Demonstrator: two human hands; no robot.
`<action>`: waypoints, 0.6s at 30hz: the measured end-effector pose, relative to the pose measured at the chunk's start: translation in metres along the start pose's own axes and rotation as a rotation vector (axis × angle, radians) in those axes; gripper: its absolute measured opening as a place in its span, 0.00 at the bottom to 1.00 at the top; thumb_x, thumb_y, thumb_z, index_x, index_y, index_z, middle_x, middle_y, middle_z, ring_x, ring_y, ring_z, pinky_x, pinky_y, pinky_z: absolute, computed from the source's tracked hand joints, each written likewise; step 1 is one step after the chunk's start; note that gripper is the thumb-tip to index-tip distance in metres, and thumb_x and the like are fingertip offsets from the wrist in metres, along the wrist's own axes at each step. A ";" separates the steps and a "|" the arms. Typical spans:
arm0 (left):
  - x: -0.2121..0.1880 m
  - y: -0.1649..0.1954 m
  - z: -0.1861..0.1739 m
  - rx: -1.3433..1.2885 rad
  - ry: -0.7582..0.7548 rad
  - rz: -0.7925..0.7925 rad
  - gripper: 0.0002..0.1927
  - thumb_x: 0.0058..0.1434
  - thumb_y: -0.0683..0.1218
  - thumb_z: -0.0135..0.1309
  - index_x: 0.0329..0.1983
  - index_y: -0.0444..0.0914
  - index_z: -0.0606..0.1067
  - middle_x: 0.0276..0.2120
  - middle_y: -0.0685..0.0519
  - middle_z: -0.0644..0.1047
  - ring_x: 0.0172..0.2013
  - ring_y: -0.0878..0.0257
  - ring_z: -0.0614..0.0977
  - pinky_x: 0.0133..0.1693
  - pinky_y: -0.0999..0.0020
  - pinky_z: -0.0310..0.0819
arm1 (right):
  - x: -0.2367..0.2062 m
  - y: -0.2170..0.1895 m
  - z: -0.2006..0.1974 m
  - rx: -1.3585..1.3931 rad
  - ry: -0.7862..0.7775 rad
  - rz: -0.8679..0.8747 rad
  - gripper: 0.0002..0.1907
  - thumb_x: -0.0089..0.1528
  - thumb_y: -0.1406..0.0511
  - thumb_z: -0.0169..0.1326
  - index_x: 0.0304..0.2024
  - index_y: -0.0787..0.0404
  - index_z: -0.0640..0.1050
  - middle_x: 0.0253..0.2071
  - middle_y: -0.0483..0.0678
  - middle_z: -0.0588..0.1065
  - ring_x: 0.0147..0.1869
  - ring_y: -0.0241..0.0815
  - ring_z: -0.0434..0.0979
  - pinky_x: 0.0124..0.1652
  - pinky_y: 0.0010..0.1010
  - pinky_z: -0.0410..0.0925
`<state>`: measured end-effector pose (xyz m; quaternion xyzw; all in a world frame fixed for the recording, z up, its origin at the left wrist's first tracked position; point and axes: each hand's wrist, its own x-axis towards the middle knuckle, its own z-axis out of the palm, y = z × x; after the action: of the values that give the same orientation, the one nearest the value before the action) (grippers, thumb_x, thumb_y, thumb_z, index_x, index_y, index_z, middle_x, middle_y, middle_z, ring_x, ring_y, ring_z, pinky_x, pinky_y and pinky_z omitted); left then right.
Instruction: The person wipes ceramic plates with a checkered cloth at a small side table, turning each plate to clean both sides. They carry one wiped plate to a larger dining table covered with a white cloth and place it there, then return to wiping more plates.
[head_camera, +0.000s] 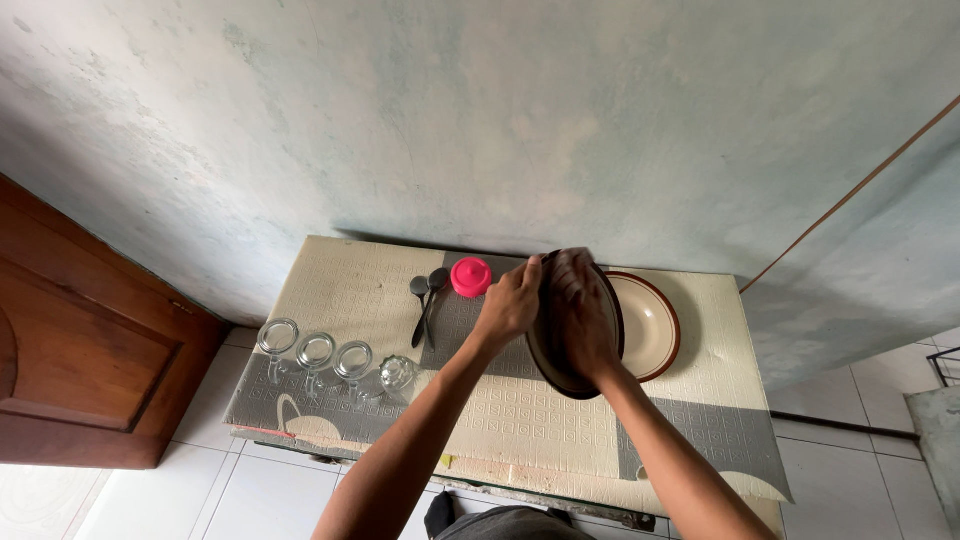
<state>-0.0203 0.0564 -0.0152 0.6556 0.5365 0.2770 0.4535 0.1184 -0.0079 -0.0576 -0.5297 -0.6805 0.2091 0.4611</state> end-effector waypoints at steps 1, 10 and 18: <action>-0.001 0.000 0.003 -0.001 0.021 0.046 0.33 0.73 0.65 0.30 0.54 0.38 0.76 0.45 0.32 0.79 0.52 0.29 0.75 0.53 0.45 0.69 | 0.001 0.000 0.000 -0.010 0.043 0.053 0.29 0.71 0.65 0.36 0.74 0.69 0.57 0.79 0.59 0.52 0.84 0.50 0.44 0.76 0.38 0.42; 0.005 0.004 -0.007 -0.061 0.022 0.034 0.32 0.72 0.65 0.30 0.55 0.40 0.76 0.46 0.34 0.80 0.53 0.33 0.78 0.54 0.49 0.71 | -0.004 -0.016 0.000 -0.165 -0.121 -0.103 0.32 0.72 0.60 0.33 0.77 0.63 0.51 0.80 0.61 0.52 0.84 0.52 0.42 0.75 0.40 0.41; 0.004 0.001 -0.006 -0.136 0.075 0.007 0.32 0.72 0.66 0.32 0.58 0.40 0.75 0.48 0.36 0.81 0.54 0.39 0.80 0.54 0.52 0.72 | -0.015 -0.025 0.012 0.444 -0.263 0.711 0.35 0.73 0.60 0.33 0.85 0.51 0.52 0.61 0.84 0.64 0.64 0.82 0.59 0.64 0.60 0.57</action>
<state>-0.0238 0.0620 -0.0121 0.6144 0.5305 0.3388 0.4757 0.0953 -0.0285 -0.0499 -0.5878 -0.4475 0.5615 0.3727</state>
